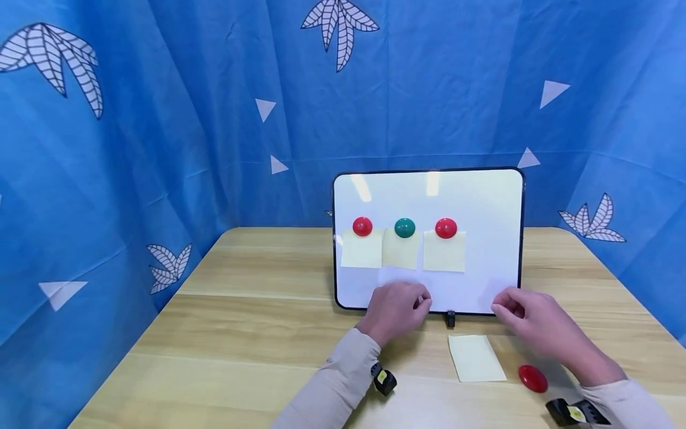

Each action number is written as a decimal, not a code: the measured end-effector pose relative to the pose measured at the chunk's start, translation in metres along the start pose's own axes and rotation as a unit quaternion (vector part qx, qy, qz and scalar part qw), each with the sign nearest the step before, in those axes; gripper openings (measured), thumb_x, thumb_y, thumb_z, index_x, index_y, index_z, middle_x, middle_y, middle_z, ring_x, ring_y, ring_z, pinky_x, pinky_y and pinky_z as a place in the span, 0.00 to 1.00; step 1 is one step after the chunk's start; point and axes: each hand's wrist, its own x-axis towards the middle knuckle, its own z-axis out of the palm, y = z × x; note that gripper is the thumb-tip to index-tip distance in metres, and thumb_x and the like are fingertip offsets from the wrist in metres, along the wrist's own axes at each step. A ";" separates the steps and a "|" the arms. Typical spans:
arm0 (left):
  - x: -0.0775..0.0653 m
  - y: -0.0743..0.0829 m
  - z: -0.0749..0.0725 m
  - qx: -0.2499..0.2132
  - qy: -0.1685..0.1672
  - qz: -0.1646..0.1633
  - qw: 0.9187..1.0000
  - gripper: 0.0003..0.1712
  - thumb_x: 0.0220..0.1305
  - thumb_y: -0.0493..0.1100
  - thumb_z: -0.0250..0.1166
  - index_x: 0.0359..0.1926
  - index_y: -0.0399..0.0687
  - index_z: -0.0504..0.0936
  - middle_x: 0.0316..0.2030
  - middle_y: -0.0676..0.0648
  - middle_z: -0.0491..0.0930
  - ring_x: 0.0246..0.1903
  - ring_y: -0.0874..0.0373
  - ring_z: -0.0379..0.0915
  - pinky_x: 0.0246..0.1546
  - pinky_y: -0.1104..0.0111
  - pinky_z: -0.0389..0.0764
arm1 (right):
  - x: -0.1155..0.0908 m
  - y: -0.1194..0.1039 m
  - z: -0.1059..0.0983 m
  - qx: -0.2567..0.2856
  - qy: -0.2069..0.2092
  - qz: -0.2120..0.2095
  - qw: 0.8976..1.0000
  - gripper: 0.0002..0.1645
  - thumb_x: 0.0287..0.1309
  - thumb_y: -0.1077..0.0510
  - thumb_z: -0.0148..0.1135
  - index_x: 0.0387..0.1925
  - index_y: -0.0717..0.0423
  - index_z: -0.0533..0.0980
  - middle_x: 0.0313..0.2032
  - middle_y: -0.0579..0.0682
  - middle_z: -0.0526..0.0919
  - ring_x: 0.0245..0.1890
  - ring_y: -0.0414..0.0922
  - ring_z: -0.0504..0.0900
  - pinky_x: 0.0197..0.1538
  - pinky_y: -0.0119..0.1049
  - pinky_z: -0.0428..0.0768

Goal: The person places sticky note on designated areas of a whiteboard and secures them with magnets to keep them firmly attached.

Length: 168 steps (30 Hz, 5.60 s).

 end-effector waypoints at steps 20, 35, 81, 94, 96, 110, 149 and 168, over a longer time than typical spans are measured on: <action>-0.004 0.015 0.008 -0.039 -0.120 0.027 0.992 0.08 0.68 0.49 0.63 0.39 0.64 0.89 0.33 0.69 0.82 0.34 0.76 0.72 0.37 0.81 0.70 | -0.010 0.026 -0.011 -0.004 -0.103 0.035 0.994 0.05 0.66 0.56 0.63 0.37 0.53 0.79 0.24 0.45 0.73 0.25 0.43 0.70 0.27 0.34 0.69; -0.007 0.028 0.015 -0.002 -0.148 0.037 0.988 0.09 0.69 0.54 0.63 0.38 0.65 0.90 0.28 0.69 0.80 0.30 0.74 0.70 0.34 0.80 0.67 | -0.014 0.040 -0.016 0.021 -0.212 0.114 0.971 0.18 0.56 0.47 0.73 0.35 0.53 0.75 0.25 0.49 0.73 0.27 0.46 0.72 0.28 0.36 0.70; -0.011 0.033 0.023 -0.033 -0.177 0.001 0.984 0.12 0.58 0.59 0.73 0.31 0.64 0.80 0.22 0.68 0.70 0.26 0.73 0.66 0.28 0.78 0.66 | -0.032 0.046 -0.020 0.094 -0.279 0.062 0.954 0.16 0.54 0.52 0.74 0.29 0.55 0.75 0.24 0.50 0.75 0.25 0.47 0.73 0.26 0.33 0.66; -0.012 0.033 0.022 -0.047 -0.180 -0.006 0.983 0.10 0.59 0.58 0.73 0.29 0.66 0.81 0.22 0.69 0.71 0.27 0.74 0.66 0.29 0.78 0.66 | -0.030 0.047 -0.019 0.099 -0.265 0.077 0.956 0.17 0.53 0.53 0.75 0.30 0.56 0.74 0.25 0.50 0.75 0.26 0.48 0.72 0.27 0.33 0.67; -0.011 0.032 0.023 -0.050 -0.179 -0.009 0.982 0.09 0.59 0.58 0.73 0.30 0.65 0.81 0.22 0.69 0.71 0.27 0.74 0.66 0.29 0.78 0.67 | -0.030 0.047 -0.019 0.099 -0.260 0.082 0.957 0.18 0.52 0.53 0.76 0.30 0.56 0.74 0.25 0.50 0.75 0.26 0.48 0.72 0.27 0.33 0.67; -0.011 0.030 0.026 -0.066 -0.158 -0.014 0.985 0.04 0.63 0.49 0.66 0.31 0.66 0.81 0.24 0.69 0.72 0.28 0.74 0.67 0.27 0.76 0.67 | -0.026 0.042 -0.017 0.091 -0.236 0.089 0.963 0.19 0.52 0.52 0.76 0.33 0.56 0.73 0.27 0.51 0.74 0.29 0.49 0.72 0.29 0.34 0.68; -0.009 0.025 0.030 -0.148 -0.048 -0.027 0.987 0.08 0.62 0.40 0.65 0.29 0.58 0.76 0.24 0.65 0.72 0.27 0.72 0.66 0.26 0.80 0.68 | -0.020 0.045 -0.012 0.089 -0.225 0.080 0.967 0.19 0.53 0.51 0.75 0.38 0.55 0.76 0.28 0.51 0.73 0.30 0.48 0.71 0.29 0.34 0.66; -0.008 0.025 0.031 -0.174 -0.017 0.003 0.985 0.08 0.65 0.38 0.63 0.37 0.57 0.86 0.35 0.64 0.82 0.34 0.74 0.71 0.37 0.83 0.70 | -0.020 0.045 -0.012 0.089 -0.222 0.093 0.967 0.20 0.52 0.50 0.76 0.39 0.55 0.76 0.28 0.51 0.74 0.30 0.49 0.72 0.29 0.35 0.67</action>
